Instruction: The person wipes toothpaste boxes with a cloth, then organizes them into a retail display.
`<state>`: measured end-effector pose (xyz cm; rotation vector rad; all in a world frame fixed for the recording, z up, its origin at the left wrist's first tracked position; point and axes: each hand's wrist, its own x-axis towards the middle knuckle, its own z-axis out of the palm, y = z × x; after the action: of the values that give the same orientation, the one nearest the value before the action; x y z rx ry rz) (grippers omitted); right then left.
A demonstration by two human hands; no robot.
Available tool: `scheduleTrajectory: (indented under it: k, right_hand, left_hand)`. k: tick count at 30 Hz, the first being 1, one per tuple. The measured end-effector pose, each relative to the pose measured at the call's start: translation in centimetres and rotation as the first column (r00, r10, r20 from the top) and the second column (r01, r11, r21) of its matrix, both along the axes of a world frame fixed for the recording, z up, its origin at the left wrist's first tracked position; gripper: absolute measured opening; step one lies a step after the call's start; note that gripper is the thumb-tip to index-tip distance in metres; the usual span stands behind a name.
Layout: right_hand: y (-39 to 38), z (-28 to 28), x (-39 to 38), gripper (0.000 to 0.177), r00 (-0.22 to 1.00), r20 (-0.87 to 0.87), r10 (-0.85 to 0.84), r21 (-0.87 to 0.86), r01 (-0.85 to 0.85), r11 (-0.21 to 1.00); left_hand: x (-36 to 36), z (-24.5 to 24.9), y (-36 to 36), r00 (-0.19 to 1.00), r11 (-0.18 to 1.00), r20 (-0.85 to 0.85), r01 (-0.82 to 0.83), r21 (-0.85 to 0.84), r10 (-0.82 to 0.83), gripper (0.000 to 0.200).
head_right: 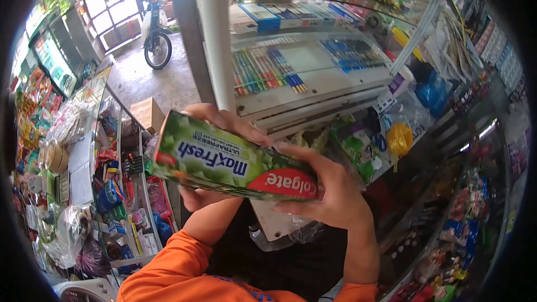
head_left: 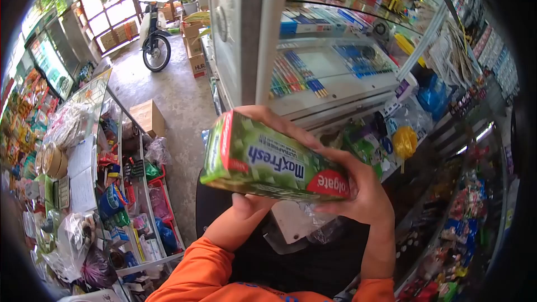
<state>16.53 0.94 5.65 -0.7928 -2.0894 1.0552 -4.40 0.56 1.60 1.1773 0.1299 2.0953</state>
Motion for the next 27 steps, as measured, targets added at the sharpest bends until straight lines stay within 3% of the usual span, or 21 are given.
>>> scheduleTrajectory:
  k: [1, 2, 3, 4, 5, 9, 11, 13, 15, 16, 17, 18, 19, 20, 21, 23, 24, 25, 27]
  right_hand:
    - [-0.3, 0.4, 0.2, 0.069, 0.992, 0.117, 0.049, -0.029, -0.045, 0.999]
    - [-0.6, 0.6, 0.0, 0.070, 0.997, 0.078, -0.009, 0.054, 0.005, 0.999]
    - [-0.6, 0.8, 0.1, 0.070, 0.997, 0.069, -0.021, 0.054, 0.018, 0.998]
    - [-0.5, 1.1, 0.2, 0.069, 0.995, 0.041, -0.087, 0.242, 0.075, 0.967]
    - [-0.5, 1.4, 0.4, 0.069, 0.989, 0.005, -0.150, 0.421, 0.134, 0.897]
    - [-0.1, 1.7, 2.0, 0.072, 0.953, -0.093, -0.287, 0.608, 0.283, 0.742]
    - [0.3, 1.1, 2.9, 0.075, 0.919, -0.283, -0.273, 0.599, 0.392, 0.698]
    - [0.2, 1.1, 3.7, 0.076, 0.901, -0.329, -0.284, 0.590, 0.431, 0.683]
    - [0.4, 1.6, 4.6, 0.077, 0.883, -0.357, -0.305, 0.650, 0.470, 0.598]
    - [0.7, 2.0, 5.7, 0.082, 0.896, -0.336, -0.292, 0.670, 0.445, 0.594]
    - [0.8, 2.3, 7.1, 0.082, 0.894, -0.341, -0.291, 0.670, 0.449, 0.592]
    - [0.8, 2.5, 8.3, 0.087, 0.878, -0.395, -0.270, 0.550, 0.461, 0.696]
    - [0.7, 2.8, 9.0, 0.092, 0.857, -0.446, -0.257, 0.419, 0.454, 0.787]
    - [0.4, 3.0, 9.3, 0.109, 0.803, -0.523, -0.285, 0.250, 0.464, 0.850]
    - [0.6, 3.7, 9.5, 0.109, 0.802, -0.525, -0.286, 0.254, 0.469, 0.846]
    - [1.6, 5.3, 9.9, 0.123, 0.767, -0.631, -0.121, 0.095, 0.231, 0.968]
    - [1.9, 5.9, 8.5, 0.134, 0.754, -0.646, -0.121, 0.081, 0.225, 0.971]
    - [3.3, 5.5, 9.3, 0.124, 0.820, -0.570, -0.046, 0.146, 0.156, 0.977]
    - [4.1, 4.8, 7.9, 0.105, 0.869, -0.467, -0.161, 0.093, 0.230, 0.969]
  left_hand:
    - [-0.2, 0.0, 0.5, 0.998, 0.989, -0.046, 0.060, 0.134, -0.054, 0.102]
    - [0.2, 0.2, 0.9, 0.996, 0.989, -0.055, 0.076, 0.130, -0.070, 0.102]
    - [0.9, 0.7, 1.3, 0.993, 0.981, 0.007, -0.117, 0.157, 0.117, 0.106]
    - [1.4, 1.1, 1.5, 0.952, 0.936, 0.074, -0.305, 0.175, 0.296, 0.110]
    - [1.6, 1.2, 1.9, 0.957, 0.940, 0.069, -0.290, 0.181, 0.282, 0.110]
    - [2.2, 1.0, 3.1, 0.983, 0.941, 0.022, -0.182, 0.284, 0.184, 0.115]
    - [2.7, 2.0, 2.5, 0.940, 0.953, -0.191, -0.298, -0.057, 0.282, 0.116]
    - [3.5, 2.0, 2.4, 0.957, 0.957, -0.175, -0.257, -0.134, 0.232, 0.119]
    - [3.8, 1.5, 2.6, 0.998, 0.985, 0.013, -0.059, -0.160, 0.062, 0.127]
    - [3.0, 1.1, 5.0, 0.932, 0.854, 0.016, 0.326, 0.405, -0.363, 0.138]
    - [2.4, 0.1, 4.8, 0.932, 0.853, 0.010, 0.328, 0.406, -0.363, 0.138]
    - [2.0, 0.9, 3.5, 0.796, 0.785, 0.014, 0.594, 0.175, -0.605, 0.148]
    - [1.5, 1.5, 2.4, 0.604, 0.601, 0.085, 0.797, -0.056, -0.793, 0.158]
    - [0.8, 1.9, 1.8, 0.479, 0.467, 0.186, 0.878, -0.108, -0.858, 0.161]
    - [0.7, 2.7, 1.3, 0.645, 0.549, 0.046, 0.684, -0.481, -0.763, 0.156]
    - [1.8, 2.0, 2.2, 0.447, 0.532, -0.296, 0.627, -0.569, -0.844, 0.144]
    - [2.5, 0.8, 2.5, 0.400, 0.544, -0.368, 0.596, -0.591, -0.839, 0.129]
    - [3.4, 0.4, 2.3, 0.349, 0.559, -0.438, 0.564, -0.608, -0.828, 0.114]
    - [4.8, 0.8, 1.5, 0.334, 0.530, -0.414, 0.606, -0.594, -0.846, 0.086]
